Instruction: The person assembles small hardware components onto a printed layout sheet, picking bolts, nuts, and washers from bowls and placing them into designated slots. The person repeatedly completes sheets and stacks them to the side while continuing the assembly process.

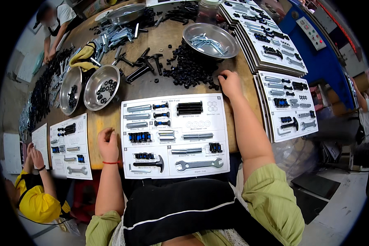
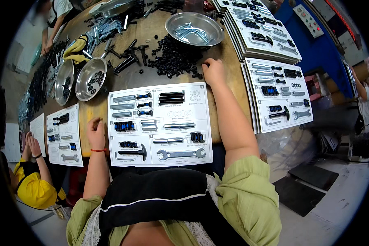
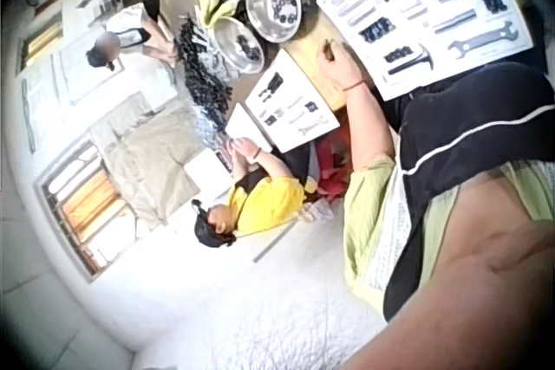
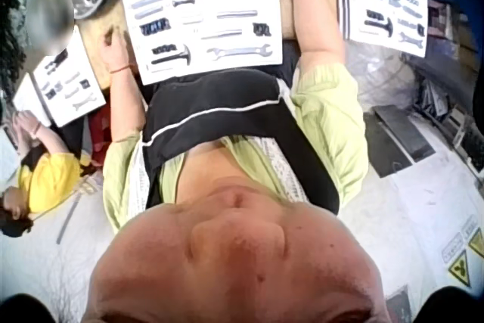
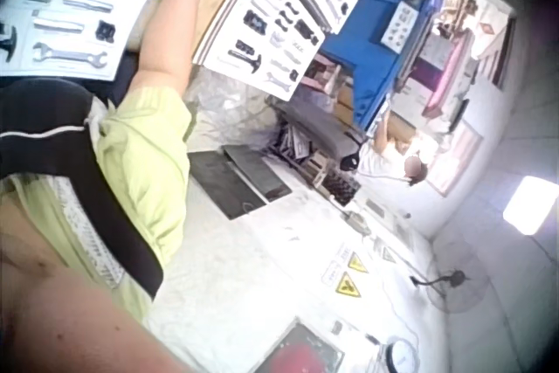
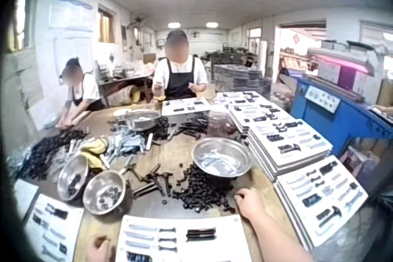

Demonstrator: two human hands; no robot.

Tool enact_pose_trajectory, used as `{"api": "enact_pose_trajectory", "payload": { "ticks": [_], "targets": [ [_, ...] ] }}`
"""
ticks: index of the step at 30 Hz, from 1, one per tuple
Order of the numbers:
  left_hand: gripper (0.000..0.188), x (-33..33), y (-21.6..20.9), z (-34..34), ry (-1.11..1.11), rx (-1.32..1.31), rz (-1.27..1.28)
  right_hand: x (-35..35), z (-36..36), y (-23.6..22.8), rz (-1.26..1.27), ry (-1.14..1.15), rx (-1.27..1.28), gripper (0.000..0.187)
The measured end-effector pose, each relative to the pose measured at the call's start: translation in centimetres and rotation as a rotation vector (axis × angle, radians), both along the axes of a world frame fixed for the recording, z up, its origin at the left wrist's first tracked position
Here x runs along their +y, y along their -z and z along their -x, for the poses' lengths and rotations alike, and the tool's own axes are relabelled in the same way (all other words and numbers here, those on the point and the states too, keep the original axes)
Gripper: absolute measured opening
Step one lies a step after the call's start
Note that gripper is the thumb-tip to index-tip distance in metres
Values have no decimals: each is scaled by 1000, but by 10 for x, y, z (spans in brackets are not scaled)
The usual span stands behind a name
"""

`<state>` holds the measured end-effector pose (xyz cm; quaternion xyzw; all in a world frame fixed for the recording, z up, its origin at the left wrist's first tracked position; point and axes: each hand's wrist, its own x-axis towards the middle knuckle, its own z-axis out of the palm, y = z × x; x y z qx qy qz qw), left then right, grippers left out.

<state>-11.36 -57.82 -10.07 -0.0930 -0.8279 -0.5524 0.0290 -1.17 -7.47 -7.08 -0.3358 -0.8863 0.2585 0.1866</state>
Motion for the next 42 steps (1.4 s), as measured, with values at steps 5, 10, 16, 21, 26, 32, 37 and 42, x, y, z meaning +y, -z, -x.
{"api": "enact_pose_trajectory", "payload": {
  "ticks": [5, 10, 16, 21, 26, 32, 37, 42],
  "targets": [
    [28, 87, -84, 0, 232, -22, -148, 16, -28, -4, 217, 42, 149, 23],
    [23, 219, -124, -24, 778, -22, 112, 21, -50, -6, 208, 52, 181, 23],
    [34, 354, -73, -44, 902, 117, 567, 24, -53, -2, 210, -29, 122, 26],
    [28, 391, -61, -45, 762, 244, 694, 21, -70, -23, 343, -247, -17, 32],
    [22, 395, -70, -43, 832, 206, 813, 16, -71, -34, 424, -332, -223, 26],
    [19, 400, -57, -40, 843, 223, 674, 17, -67, -25, 464, -163, -88, 21],
    [21, 405, -57, -43, 859, 271, 611, 23, -60, -18, 366, -116, 1, 19],
    [26, 406, -62, -39, 933, 213, 626, 23, -63, -16, 365, -115, -54, 26]
  ]
}}
